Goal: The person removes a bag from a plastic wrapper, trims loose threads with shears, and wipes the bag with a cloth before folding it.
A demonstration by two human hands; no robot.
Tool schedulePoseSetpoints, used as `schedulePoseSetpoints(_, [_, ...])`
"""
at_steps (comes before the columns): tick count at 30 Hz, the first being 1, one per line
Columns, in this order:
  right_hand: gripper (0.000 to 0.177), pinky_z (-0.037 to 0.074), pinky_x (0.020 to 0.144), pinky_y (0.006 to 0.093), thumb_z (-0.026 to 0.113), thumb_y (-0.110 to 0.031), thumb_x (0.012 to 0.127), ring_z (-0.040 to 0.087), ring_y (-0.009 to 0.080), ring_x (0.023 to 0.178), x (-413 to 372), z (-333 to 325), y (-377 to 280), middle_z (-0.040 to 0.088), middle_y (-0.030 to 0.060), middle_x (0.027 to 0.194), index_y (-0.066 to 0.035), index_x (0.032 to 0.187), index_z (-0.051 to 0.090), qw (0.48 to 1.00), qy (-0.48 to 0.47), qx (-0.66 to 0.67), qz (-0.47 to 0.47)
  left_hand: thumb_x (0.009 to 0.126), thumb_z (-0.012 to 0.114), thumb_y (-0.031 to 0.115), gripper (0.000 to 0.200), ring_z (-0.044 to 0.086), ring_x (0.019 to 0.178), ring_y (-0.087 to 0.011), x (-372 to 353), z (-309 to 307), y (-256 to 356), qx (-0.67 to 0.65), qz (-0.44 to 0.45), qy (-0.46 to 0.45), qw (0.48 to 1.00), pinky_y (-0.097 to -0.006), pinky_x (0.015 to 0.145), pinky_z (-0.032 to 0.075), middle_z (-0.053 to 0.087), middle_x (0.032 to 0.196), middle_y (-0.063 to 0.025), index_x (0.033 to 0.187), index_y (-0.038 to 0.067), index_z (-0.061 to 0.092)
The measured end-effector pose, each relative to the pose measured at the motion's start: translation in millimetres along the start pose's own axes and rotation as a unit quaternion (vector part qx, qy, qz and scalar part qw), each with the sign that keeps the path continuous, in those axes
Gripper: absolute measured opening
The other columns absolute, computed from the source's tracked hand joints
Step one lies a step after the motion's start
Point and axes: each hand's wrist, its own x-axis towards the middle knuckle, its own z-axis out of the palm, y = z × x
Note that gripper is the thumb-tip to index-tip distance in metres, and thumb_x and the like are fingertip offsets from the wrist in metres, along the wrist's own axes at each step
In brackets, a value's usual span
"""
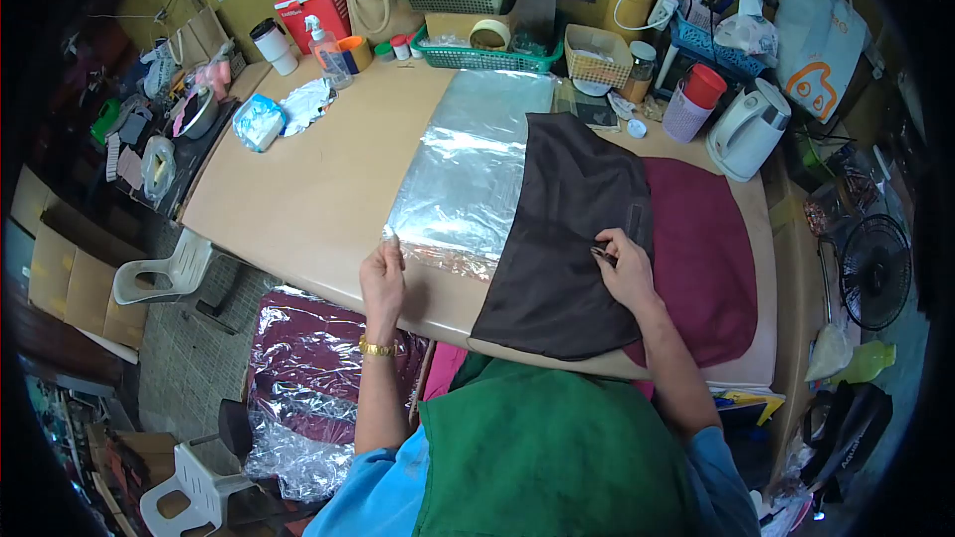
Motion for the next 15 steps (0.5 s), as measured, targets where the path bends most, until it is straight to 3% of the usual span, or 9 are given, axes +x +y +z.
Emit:
schedulePoseSetpoints(1, [0.027, 0.048, 0.064, 0.0382, 0.072, -0.001, 0.081, 0.061, 0.0275, 0.068, 3.0, -2.6, 3.1, 0.057, 0.0090, 0.073, -0.006, 0.105, 0.059, 1.000, -0.009, 0.005, -0.008, 0.105, 0.050, 0.036, 0.048, 0.050, 0.059, -0.0090, -0.8, 0.0, 1.7, -0.001, -0.001, -0.001, 1.000, -0.0292, 0.054, 0.040, 0.056, 0.062, -0.0011, 0.076, 0.001, 0.063])
schedulePoseSetpoints(3, [0.028, 0.048, 0.063, 0.0373, 0.072, -0.001, 0.081, 0.060, 0.0262, 0.067, 4.0, -4.6, 3.9, 0.056, 0.0088, 0.072, -0.006, 0.105, 0.059, 1.000, -0.016, 0.008, -0.022, 0.105, 0.051, 0.039, 0.048, 0.053, 0.060, -0.0079, -8.3, 0.4, 10.0, -0.015, -0.028, -0.100, 0.995, -0.0275, 0.055, 0.043, 0.058, 0.064, -0.0011, 0.079, 0.002, 0.064])
schedulePoseSetpoints(4, [0.028, 0.047, 0.063, 0.0364, 0.073, -0.001, 0.081, 0.059, 0.0250, 0.065, 4.3, -5.7, 2.8, 0.055, 0.0086, 0.071, -0.005, 0.106, 0.059, 0.999, -0.023, 0.013, -0.038, 0.104, 0.052, 0.040, 0.045, 0.058, 0.064, -0.0084, -19.4, 13.2, 23.3, -0.098, -0.080, -0.144, 0.982, -0.0264, 0.059, 0.047, 0.063, 0.068, -0.0026, 0.088, 0.000, 0.066])
schedulePoseSetpoints(7, [0.028, 0.047, 0.062, 0.0362, 0.073, -0.001, 0.081, 0.058, 0.0240, 0.064, 4.6, -8.8, 1.5, 0.054, 0.0085, 0.070, -0.005, 0.105, 0.059, 0.999, -0.035, 0.020, -0.025, 0.101, 0.057, 0.040, 0.048, 0.069, 0.083, -0.0240, -45.5, 60.8, 42.0, -0.038, 0.006, -0.228, 0.973, -0.0368, 0.077, 0.053, 0.069, 0.088, -0.0132, 0.117, -0.005, 0.059])
schedulePoseSetpoints(8, [0.028, 0.047, 0.062, 0.0362, 0.073, -0.001, 0.081, 0.058, 0.0240, 0.064, 5.1, -9.2, 3.3, 0.054, 0.0085, 0.070, -0.005, 0.105, 0.059, 0.999, -0.036, 0.021, -0.024, 0.100, 0.059, 0.038, 0.048, 0.068, 0.086, -0.0270, -53.8, 65.8, 68.0, 0.069, -0.004, -0.278, 0.958, -0.0383, 0.078, 0.053, 0.068, 0.092, -0.0173, 0.120, -0.006, 0.057])
schedulePoseSetpoints(9, [0.027, 0.047, 0.062, 0.0363, 0.074, -0.001, 0.081, 0.058, 0.0240, 0.064, 6.3, -9.8, 6.0, 0.054, 0.0086, 0.070, -0.005, 0.104, 0.059, 0.999, -0.034, 0.021, -0.030, 0.099, 0.061, 0.036, 0.043, 0.067, 0.080, -0.0308, -61.7, 80.2, 63.1, 0.056, -0.001, -0.290, 0.956, -0.0407, 0.077, 0.052, 0.067, 0.086, -0.0187, 0.111, -0.006, 0.061])
schedulePoseSetpoints(12, [0.026, 0.047, 0.062, 0.0364, 0.074, -0.002, 0.081, 0.058, 0.0243, 0.064, 11.9, -12.6, 17.5, 0.055, 0.0089, 0.070, -0.004, 0.103, 0.059, 0.999, -0.023, 0.017, -0.030, 0.098, 0.063, 0.034, 0.037, 0.063, 0.072, -0.0223, -69.0, 90.5, 41.1, -0.083, 0.052, -0.307, 0.947, -0.0377, 0.070, 0.050, 0.065, 0.075, -0.0120, 0.096, -0.003, 0.066])
schedulePoseSetpoints(14, [0.025, 0.047, 0.062, 0.0371, 0.074, -0.002, 0.081, 0.058, 0.0256, 0.064, 14.7, -14.6, 25.4, 0.055, 0.0096, 0.071, -0.004, 0.102, 0.059, 0.999, -0.011, 0.006, -0.047, 0.099, 0.063, 0.032, 0.035, 0.057, 0.065, -0.0119, -50.3, 55.2, 52.4, 0.000, -0.092, -0.462, 0.882, -0.0307, 0.062, 0.046, 0.062, 0.069, -0.0037, 0.086, 0.000, 0.068])
schedulePoseSetpoints(15, [0.025, 0.047, 0.062, 0.0371, 0.074, -0.002, 0.081, 0.058, 0.0256, 0.064, 16.5, -14.9, 28.3, 0.055, 0.0096, 0.071, -0.004, 0.102, 0.059, 0.999, -0.012, 0.007, -0.047, 0.099, 0.063, 0.032, 0.035, 0.057, 0.065, -0.0119, -45.5, 40.5, 42.8, 0.000, -0.094, -0.461, 0.882, -0.0307, 0.062, 0.046, 0.062, 0.069, -0.0037, 0.086, 0.000, 0.068])
